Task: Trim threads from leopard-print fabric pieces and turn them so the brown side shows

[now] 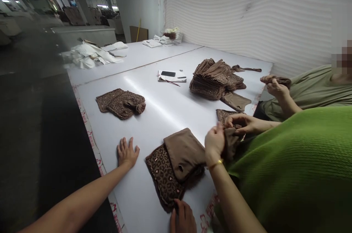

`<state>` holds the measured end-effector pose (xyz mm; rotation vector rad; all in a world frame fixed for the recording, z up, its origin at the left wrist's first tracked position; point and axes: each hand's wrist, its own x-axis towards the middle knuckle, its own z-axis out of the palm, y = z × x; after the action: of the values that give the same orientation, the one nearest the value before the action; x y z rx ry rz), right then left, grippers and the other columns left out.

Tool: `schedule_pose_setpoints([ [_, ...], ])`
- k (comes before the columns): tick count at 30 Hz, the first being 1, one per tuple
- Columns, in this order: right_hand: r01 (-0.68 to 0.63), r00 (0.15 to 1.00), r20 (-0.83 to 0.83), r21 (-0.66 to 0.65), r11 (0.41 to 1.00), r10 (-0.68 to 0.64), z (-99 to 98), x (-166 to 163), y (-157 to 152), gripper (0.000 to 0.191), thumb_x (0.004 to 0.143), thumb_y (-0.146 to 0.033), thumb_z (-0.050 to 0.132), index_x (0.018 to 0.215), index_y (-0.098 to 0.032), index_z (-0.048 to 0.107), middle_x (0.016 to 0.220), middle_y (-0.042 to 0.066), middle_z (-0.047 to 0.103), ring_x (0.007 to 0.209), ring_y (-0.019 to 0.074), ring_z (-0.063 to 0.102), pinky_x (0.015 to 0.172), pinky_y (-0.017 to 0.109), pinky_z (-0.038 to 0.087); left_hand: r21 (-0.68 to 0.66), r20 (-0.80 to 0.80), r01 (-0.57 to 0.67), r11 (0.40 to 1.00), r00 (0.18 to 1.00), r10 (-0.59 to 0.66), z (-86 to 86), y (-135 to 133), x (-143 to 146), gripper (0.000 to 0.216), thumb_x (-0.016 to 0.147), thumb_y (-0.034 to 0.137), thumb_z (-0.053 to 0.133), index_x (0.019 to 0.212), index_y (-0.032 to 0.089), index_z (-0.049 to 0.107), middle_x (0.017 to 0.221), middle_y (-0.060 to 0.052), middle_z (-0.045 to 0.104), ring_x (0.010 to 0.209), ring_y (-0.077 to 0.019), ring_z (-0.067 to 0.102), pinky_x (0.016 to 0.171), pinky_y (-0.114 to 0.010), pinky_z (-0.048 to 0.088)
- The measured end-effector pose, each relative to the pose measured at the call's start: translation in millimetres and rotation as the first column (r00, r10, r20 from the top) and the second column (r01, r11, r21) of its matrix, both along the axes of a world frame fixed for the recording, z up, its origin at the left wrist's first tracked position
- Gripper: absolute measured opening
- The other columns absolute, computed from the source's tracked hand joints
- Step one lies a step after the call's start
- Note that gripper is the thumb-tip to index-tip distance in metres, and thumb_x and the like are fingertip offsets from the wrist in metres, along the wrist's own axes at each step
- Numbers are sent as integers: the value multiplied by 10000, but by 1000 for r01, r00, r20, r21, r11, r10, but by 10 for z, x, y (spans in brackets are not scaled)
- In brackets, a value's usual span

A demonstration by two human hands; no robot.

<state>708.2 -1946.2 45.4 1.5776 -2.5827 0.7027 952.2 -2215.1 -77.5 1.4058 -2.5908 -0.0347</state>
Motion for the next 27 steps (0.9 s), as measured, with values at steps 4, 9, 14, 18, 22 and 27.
schedule_pose_setpoints([
  [4, 11, 999, -41, -28, 1000, -12, 300, 114, 451, 186, 900, -311, 466, 1017, -224, 582, 1074, 59, 584, 896, 152, 567, 757, 335, 488, -18, 2, 5, 1000, 1000, -5, -20, -3, 4, 532, 815, 333, 441, 1308, 133, 432, 1403, -214, 331, 1329, -334, 233, 1059, -490, 161],
  [9, 42, 996, -80, -14, 999, -43, 439, 168, 767, 184, 908, -305, 446, 982, -225, 594, 1074, 62, 586, 927, 160, 557, 792, 351, 473, -38, -12, 6, 999, 1000, -7, -46, 2, 12, 515, 820, 325, 441, 1299, 136, 441, 1392, -226, 336, 1327, -335, 236, 1055, -492, 172],
  [14, 127, 991, -47, 20, 992, -126, 341, 420, 774, 217, 902, -326, 455, 1070, -261, 577, 1168, 64, 554, 957, 157, 558, 809, 344, 485, -43, -48, 10, 999, 999, -13, -53, 9, 13, 510, 820, 312, 449, 1294, 124, 446, 1387, -233, 334, 1326, -339, 232, 1045, -504, 184],
  [18, 194, 979, 45, 66, 979, -197, 54, 1007, 659, 208, 881, -324, 500, 1066, -270, 577, 1169, 55, 558, 974, 172, 562, 810, 347, 488, -46, -49, 11, 999, 999, -13, -36, 7, 11, 512, 812, 311, 462, 1286, 115, 456, 1377, -241, 345, 1316, -348, 249, 1043, -502, 187],
  [22, 273, 939, 174, 153, 950, -298, -271, 1655, 514, 243, 875, -332, 509, 1091, -235, 565, 1142, 60, 565, 937, 168, 576, 780, 344, 500, -48, -21, 13, 999, 1000, -14, -23, -2, 14, 518, 810, 324, 456, 1290, 128, 453, 1380, -226, 353, 1316, -341, 254, 1048, -496, 185],
  [27, 368, 847, 267, 328, 870, -459, -509, 1838, 215, 333, 892, -318, 484, 1197, -185, 489, 1125, 76, 556, 910, 170, 583, 745, 356, 511, -42, -5, 10, 999, 1000, -10, -28, -8, 15, 533, 816, 336, 442, 1308, 130, 434, 1398, -214, 336, 1324, -335, 241, 1053, -494, 182],
])
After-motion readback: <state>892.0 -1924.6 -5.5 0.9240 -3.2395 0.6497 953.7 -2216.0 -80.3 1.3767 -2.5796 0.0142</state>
